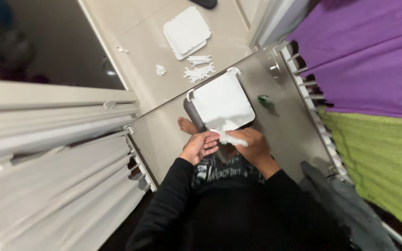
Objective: The person assembles a small white plastic stool by connecting multiple interlocking parts. They wipe the top surface with a tissue, then attach side connectors and legs, snapping them into place to form a stable structure.
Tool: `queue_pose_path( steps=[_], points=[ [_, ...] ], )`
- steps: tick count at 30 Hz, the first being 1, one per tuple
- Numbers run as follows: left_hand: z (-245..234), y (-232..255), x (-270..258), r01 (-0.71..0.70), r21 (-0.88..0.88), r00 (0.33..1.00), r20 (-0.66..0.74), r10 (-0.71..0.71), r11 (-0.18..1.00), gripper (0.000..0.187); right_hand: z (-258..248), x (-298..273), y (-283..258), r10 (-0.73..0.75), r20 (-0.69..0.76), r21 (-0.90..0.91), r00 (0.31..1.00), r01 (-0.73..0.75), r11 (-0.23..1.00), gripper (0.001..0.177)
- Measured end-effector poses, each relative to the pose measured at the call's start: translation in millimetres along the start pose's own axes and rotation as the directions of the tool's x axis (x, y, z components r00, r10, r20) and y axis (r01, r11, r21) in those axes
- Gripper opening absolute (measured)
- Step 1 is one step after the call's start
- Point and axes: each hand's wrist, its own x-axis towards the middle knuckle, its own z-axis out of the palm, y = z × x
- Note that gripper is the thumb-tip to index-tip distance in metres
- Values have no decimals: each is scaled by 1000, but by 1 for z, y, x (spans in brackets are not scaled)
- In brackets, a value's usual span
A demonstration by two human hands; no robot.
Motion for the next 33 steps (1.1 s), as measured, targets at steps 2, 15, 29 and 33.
queue_pose_path(
  steps=[2,15,29,33],
  points=[
    [8,3,19,59,-28,998,25,-59,998,36,9,-9,15,-156,-19,-120,988,153,981,37],
    [8,23,168,-56,704,998,24,55,708,44,99,-24,154,409,-296,29,863,-420,907,45],
    [6,22,179,-21,711,990,-81,112,702,44,122,11,202,475,-70,193,877,-455,869,46],
    [18,23,193,-46,795,987,-59,153,605,44,117,13,200,554,-55,209,831,-533,820,42]
  ],
)
